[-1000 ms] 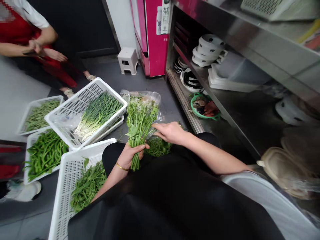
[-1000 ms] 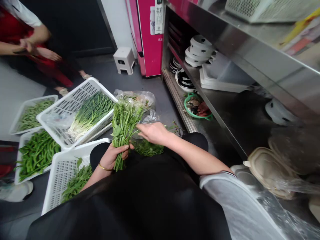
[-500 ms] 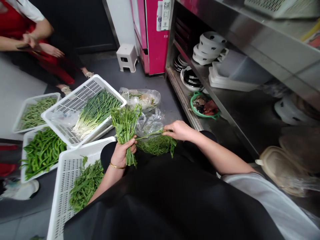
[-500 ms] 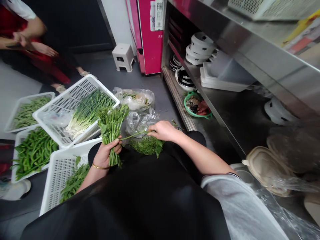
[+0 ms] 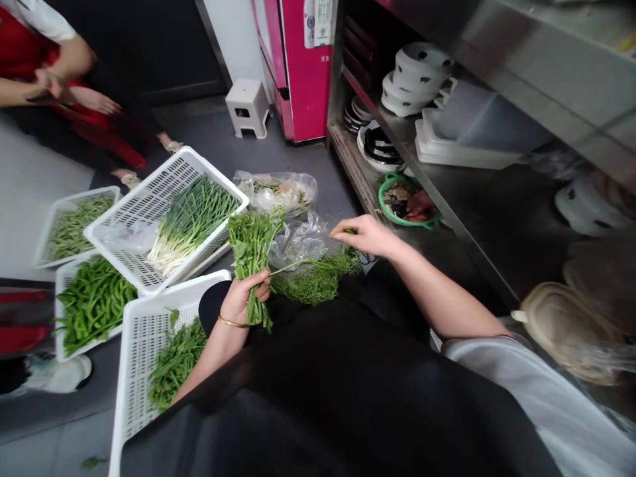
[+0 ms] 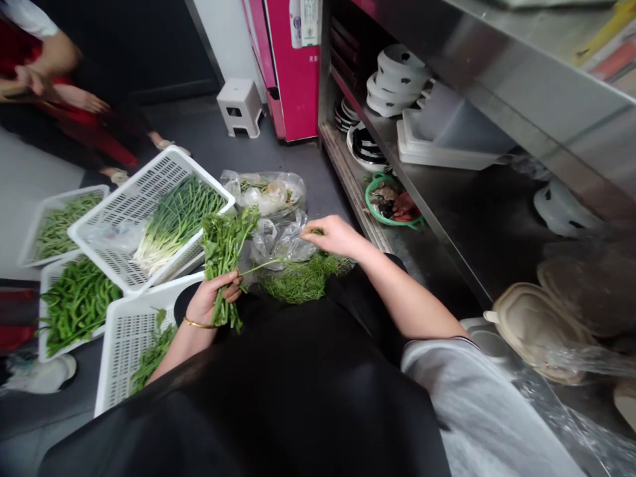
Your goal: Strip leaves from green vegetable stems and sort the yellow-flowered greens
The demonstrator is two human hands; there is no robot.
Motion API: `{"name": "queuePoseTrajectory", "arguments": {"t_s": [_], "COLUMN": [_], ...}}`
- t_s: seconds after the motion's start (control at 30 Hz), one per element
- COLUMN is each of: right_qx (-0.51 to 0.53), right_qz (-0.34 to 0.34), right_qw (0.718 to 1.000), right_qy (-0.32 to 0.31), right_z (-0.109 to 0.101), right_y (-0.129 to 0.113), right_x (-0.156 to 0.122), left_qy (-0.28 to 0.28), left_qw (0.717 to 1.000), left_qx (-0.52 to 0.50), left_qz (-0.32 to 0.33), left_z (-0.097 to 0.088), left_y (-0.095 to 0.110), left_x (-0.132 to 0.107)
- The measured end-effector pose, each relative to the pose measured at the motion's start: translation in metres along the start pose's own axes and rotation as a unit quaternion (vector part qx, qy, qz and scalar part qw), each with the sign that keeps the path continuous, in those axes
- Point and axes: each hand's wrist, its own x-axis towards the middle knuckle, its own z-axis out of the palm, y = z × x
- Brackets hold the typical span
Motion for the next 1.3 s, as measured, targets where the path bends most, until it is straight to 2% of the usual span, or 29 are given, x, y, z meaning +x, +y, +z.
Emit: {"name": "queuePoseTrajectory", "arguments": {"t_s": [0.1,0.2,0.27,0.33,0.4,0.43,0.47,0.53,0.57,0.6,0.63,0.7,0.73,0.77,0.8,0.87,0.93,0.97,1.03,1.17,1.3], "right_qx": [-0.034,-0.074,-0.039,0.061,0.183,0.238,0.286,0.345,0.353,0.345,0.32,0.214,0.133,0.041,-0.049,-0.193,-0.272,-0.296,-0.341,-0.395,-0.39], "right_qz": [-0.06,-0.085,-0.099,-0.089,-0.022,0.028,0.081,0.167,0.193,0.209,0.214,0.193,0.172,0.145,0.116,0.051,-0.032,-0.074,-0.137,-0.177,-0.188], "right_qw": [0.996,0.976,0.962,0.96,0.964,0.962,0.953,0.917,0.9,0.896,0.909,0.958,0.972,0.978,0.978,0.974,0.962,0.952,0.93,0.901,0.901], "right_qy": [-0.057,-0.185,-0.253,-0.258,-0.191,-0.131,-0.053,0.111,0.167,0.187,0.159,-0.001,-0.085,-0.146,-0.166,-0.103,-0.019,0.0,-0.008,-0.017,0.028], "right_z": [0.016,0.038,0.052,0.063,0.071,0.073,0.073,0.066,0.06,0.053,0.045,0.034,0.03,0.029,0.03,0.036,0.044,0.046,0.048,0.044,0.044], "right_y": [-0.014,-0.02,-0.017,-0.011,-0.003,0.003,0.01,0.026,0.035,0.043,0.049,0.054,0.052,0.047,0.038,0.015,-0.01,-0.02,-0.032,-0.032,-0.031], "right_x": [0.011,0.025,0.03,0.029,0.023,0.02,0.016,0.008,0.003,-0.003,-0.008,-0.018,-0.021,-0.023,-0.023,-0.017,-0.006,0.001,0.014,0.019,0.003], "left_qy": [0.002,-0.003,-0.002,0.009,0.02,0.024,0.027,0.03,0.032,0.032,0.03,0.011,-0.005,-0.023,-0.041,-0.071,-0.093,-0.103,-0.112,-0.065,-0.034], "left_qw": [1.0,1.0,1.0,1.0,1.0,0.999,0.999,0.998,0.998,0.998,0.998,0.999,0.999,0.999,0.999,0.997,0.995,0.994,0.993,0.997,0.998], "left_qx": [0.005,0.017,0.02,0.015,0.007,0.003,0.0,0.001,0.006,0.011,0.016,0.015,0.012,0.009,0.008,0.015,0.026,0.03,0.033,0.041,0.03], "left_qz": [-0.001,-0.004,-0.002,0.008,0.023,0.03,0.038,0.053,0.058,0.059,0.056,0.045,0.039,0.035,0.033,0.025,0.011,0.004,-0.006,0.01,0.05], "left_z": [0.001,0.005,0.008,0.013,0.018,0.02,0.022,0.022,0.021,0.018,0.016,0.012,0.011,0.01,0.011,0.014,0.016,0.017,0.015,0.004,-0.002], "left_y": [0.001,0.001,-0.001,-0.004,-0.008,-0.01,-0.012,-0.014,-0.014,-0.014,-0.013,-0.012,-0.011,-0.011,-0.011,-0.011,-0.012,-0.012,-0.011,-0.01,-0.011], "left_x": [0.001,0.001,0.001,0.002,0.003,0.004,0.004,0.005,0.005,0.005,0.004,0.003,0.002,0.001,0.0,-0.003,-0.005,-0.007,-0.009,-0.014,-0.017]}}
